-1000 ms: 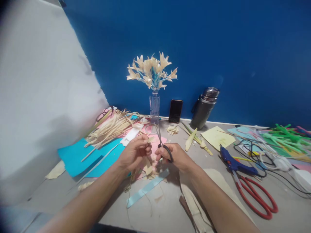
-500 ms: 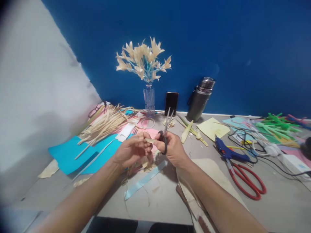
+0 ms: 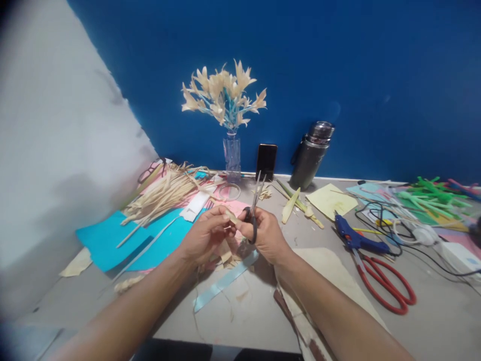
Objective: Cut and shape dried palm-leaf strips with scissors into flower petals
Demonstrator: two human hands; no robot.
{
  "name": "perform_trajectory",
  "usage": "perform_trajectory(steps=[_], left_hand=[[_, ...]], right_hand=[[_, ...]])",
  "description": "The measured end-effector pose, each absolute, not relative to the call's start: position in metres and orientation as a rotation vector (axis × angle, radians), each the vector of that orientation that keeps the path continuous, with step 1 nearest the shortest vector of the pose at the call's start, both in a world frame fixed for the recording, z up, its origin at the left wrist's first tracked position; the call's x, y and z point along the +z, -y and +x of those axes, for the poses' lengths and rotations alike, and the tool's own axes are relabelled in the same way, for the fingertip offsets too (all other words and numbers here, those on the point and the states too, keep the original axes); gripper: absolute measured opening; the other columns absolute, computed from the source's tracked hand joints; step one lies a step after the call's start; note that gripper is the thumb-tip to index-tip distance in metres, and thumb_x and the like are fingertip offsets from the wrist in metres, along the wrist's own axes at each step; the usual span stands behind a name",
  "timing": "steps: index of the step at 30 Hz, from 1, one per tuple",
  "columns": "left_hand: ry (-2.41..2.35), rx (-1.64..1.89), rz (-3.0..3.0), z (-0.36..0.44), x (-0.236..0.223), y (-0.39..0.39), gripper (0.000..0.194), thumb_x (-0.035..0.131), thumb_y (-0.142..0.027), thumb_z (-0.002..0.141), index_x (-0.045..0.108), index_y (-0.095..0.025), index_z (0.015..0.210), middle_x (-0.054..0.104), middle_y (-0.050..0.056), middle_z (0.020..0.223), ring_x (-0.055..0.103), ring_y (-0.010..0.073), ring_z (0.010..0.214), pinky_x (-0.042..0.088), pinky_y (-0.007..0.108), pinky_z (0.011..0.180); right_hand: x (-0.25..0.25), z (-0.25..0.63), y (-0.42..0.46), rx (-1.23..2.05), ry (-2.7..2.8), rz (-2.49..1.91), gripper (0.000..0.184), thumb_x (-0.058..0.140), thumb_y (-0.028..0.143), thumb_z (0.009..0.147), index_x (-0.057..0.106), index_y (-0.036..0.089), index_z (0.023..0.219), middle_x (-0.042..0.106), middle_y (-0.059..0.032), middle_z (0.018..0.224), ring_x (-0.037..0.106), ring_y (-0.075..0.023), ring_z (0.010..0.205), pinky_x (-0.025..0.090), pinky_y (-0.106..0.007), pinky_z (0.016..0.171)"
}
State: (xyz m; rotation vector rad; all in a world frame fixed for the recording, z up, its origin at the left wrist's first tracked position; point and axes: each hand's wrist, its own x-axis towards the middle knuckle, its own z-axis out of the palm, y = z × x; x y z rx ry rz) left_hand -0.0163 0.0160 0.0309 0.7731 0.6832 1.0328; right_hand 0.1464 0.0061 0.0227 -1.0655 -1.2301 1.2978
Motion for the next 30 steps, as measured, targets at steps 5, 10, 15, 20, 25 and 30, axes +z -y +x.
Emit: perform_trajectory(steps=[5,10,15,20,25,30], left_hand=[[-0.698,1.203,0.769,-0.025,0.034,-0.026,0.014,0.069,-0.019,0.068,0.055,-0.016,0.069,0.063,0.001,0.062,0.057,0.0121,0.056,0.046,0.024,0.057],[-0.697,1.254,0.731,-0.029,0.034,-0.03,0.014,0.067,-0.019,0.068,0.053,-0.016,0.067,0.061,0.0,0.059,0.056,0.0115,0.055,0.045,0.024,0.057],[-0.682,1.294,0.755,-0.03,0.035,-0.03,0.012,0.065,-0.017,0.065,0.054,-0.016,0.067,0.059,-0.001,0.059,0.053,0.011,0.053,0.042,0.024,0.053],[-0.722,1.306,0.783,-0.03,0.036,-0.031,0.012,0.064,-0.019,0.063,0.054,-0.016,0.066,0.057,-0.001,0.057,0.052,0.0113,0.05,0.041,0.024,0.051],[-0.744,1.304,0.807,-0.03,0.036,-0.03,0.012,0.064,-0.019,0.064,0.053,-0.017,0.066,0.057,0.0,0.056,0.053,0.0111,0.049,0.041,0.024,0.052],[-0.752,1.304,0.825,-0.03,0.037,-0.031,0.012,0.065,-0.019,0.063,0.053,-0.017,0.066,0.056,-0.001,0.055,0.052,0.0106,0.048,0.041,0.024,0.051]], right_hand=[[0.028,0.156,-0.01,1.403,1.558,-1.073,0.042,0.073,0.055,0.073,0.063,0.014,0.075,0.063,-0.0029,0.068,0.044,-0.0104,0.052,0.033,-0.024,0.049],[0.021,0.152,-0.007,1.539,1.702,-1.025,0.042,0.067,0.058,0.079,0.061,0.016,0.076,0.064,-0.003,0.066,0.05,-0.0129,0.053,0.037,-0.024,0.05],[0.014,0.147,-0.004,1.529,1.773,-0.998,0.045,0.069,0.059,0.078,0.058,0.016,0.069,0.061,-0.0016,0.063,0.054,-0.0146,0.059,0.041,-0.024,0.054],[0.014,0.147,-0.004,1.545,1.763,-1.027,0.047,0.068,0.058,0.08,0.056,0.016,0.063,0.059,-0.001,0.059,0.051,-0.0126,0.055,0.039,-0.023,0.052],[0.016,0.146,-0.004,1.582,1.744,-1.007,0.047,0.071,0.057,0.078,0.055,0.016,0.062,0.06,-0.0011,0.059,0.051,-0.0121,0.053,0.039,-0.022,0.051],[0.014,0.147,-0.005,1.623,1.704,-1.021,0.045,0.075,0.055,0.075,0.056,0.015,0.063,0.061,-0.0013,0.058,0.053,-0.012,0.052,0.038,-0.021,0.049]])
